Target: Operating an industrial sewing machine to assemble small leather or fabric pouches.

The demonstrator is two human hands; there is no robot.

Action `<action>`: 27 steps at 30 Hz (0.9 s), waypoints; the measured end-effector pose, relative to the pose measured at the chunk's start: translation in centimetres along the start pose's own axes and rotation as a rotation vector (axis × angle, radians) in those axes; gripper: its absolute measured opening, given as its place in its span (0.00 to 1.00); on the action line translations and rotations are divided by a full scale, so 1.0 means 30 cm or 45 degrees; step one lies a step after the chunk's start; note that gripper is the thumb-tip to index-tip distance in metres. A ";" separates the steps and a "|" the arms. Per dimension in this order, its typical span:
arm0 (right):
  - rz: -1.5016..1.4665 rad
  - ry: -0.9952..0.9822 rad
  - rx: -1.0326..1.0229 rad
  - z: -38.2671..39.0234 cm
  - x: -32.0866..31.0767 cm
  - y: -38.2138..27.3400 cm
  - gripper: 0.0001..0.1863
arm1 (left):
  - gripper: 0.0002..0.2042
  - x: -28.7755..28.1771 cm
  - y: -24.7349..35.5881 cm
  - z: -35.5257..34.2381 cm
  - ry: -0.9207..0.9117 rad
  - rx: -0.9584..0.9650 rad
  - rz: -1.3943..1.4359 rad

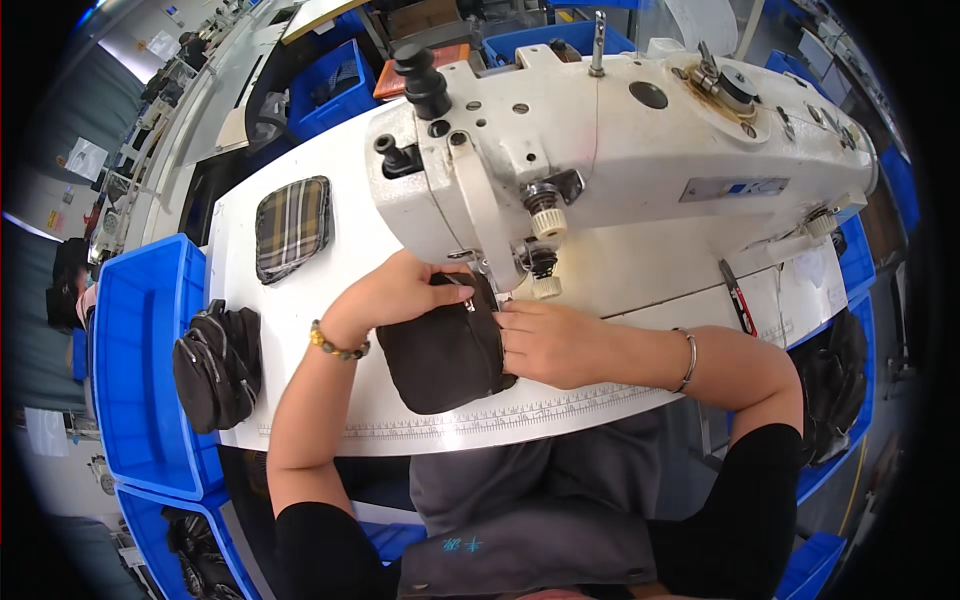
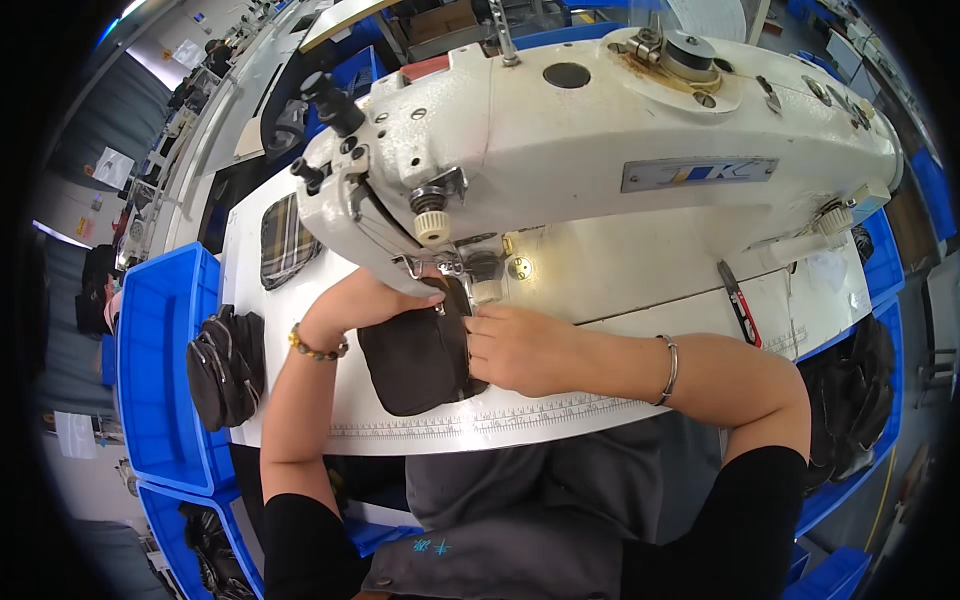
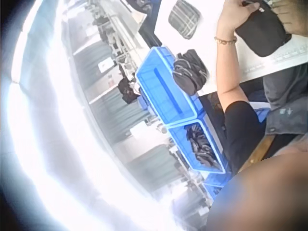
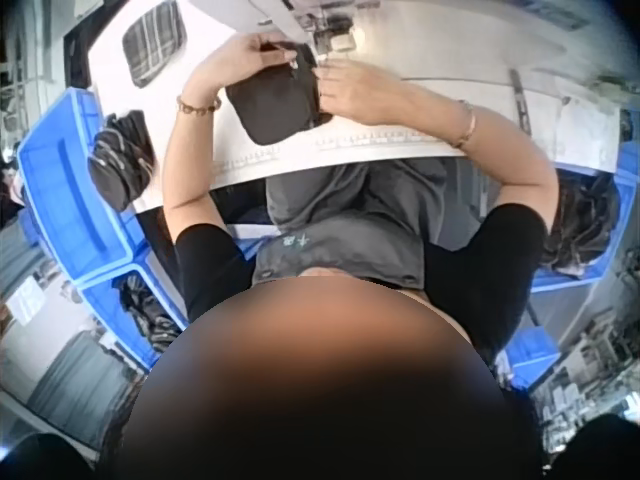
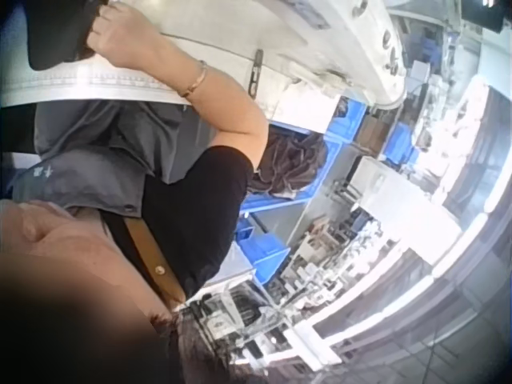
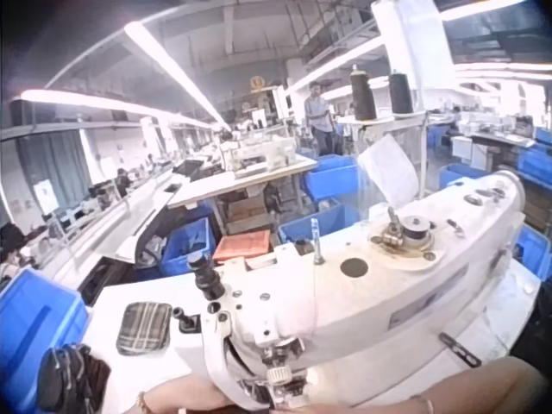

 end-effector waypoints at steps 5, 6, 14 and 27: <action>0.300 -0.137 0.116 0.002 -0.061 -0.019 0.05 | 0.14 0.024 -0.007 0.005 0.178 0.127 -0.160; 0.362 -0.192 0.184 0.001 -0.073 -0.019 0.06 | 0.15 0.024 0.005 0.006 0.226 0.194 -0.175; 0.555 0.033 0.052 0.011 -0.017 -0.054 0.12 | 0.20 0.023 0.011 0.009 0.357 0.295 -0.492; 0.638 -0.144 0.080 -0.010 -0.037 -0.081 0.09 | 0.15 0.036 0.027 0.001 0.484 0.327 -0.669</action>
Point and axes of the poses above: each hand's wrist, its own z-axis away from the middle knuckle, its own x-axis out of the palm, y = z × x, the point moved 5 cm from there along -z, towards the middle knuckle, and after that the axes turned 4 degrees about x, right-handed, at the moved point
